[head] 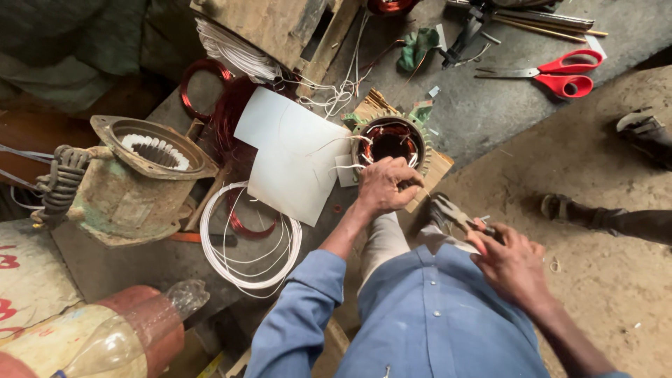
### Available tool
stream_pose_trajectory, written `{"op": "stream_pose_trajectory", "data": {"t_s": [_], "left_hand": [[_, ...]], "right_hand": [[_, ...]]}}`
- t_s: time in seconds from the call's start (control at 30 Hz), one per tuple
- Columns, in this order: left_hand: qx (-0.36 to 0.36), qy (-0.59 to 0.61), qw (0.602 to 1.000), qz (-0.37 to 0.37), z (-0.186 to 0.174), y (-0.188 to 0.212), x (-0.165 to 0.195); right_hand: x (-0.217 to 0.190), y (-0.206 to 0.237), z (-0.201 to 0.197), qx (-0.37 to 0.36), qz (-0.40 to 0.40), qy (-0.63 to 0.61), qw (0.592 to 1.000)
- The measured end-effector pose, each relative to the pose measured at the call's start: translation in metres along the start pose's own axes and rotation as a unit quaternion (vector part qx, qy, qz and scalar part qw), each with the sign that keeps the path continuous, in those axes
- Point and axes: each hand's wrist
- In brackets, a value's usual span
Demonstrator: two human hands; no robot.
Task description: The person sits with an electric motor stator on their lap and threads white sleeving and wire ends into the copper windings, pressing them into the slots by hand. They then use pliers to trim and adjust the wire ends protruding from the stator.
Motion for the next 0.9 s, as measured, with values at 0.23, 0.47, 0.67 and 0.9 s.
{"op": "stream_pose_trajectory", "data": {"t_s": [0.23,0.47,0.67,0.9], "left_hand": [[0.002,-0.004,1.000,-0.006,-0.003,0.001,0.004],[0.000,0.000,1.000,0.002,-0.006,0.000,0.006],[-0.001,0.002,1.000,0.000,-0.008,0.001,0.010],[-0.002,-0.008,1.000,-0.003,-0.008,0.001,0.009]], "right_hand": [[-0.048,-0.016,-0.017,0.148,0.003,0.098,0.984],[-0.050,-0.023,-0.021,0.160,-0.004,0.069,0.985],[-0.044,-0.024,-0.015,0.150,-0.040,-0.010,0.988],[-0.038,-0.020,-0.012,0.173,-0.047,0.011,0.984]]}}
Point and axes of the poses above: each hand's wrist, its own y-axis away from the middle knuckle, its own z-axis out of the palm, x = y × z, and after that the axes turned 14 degrees about -z, right-handed
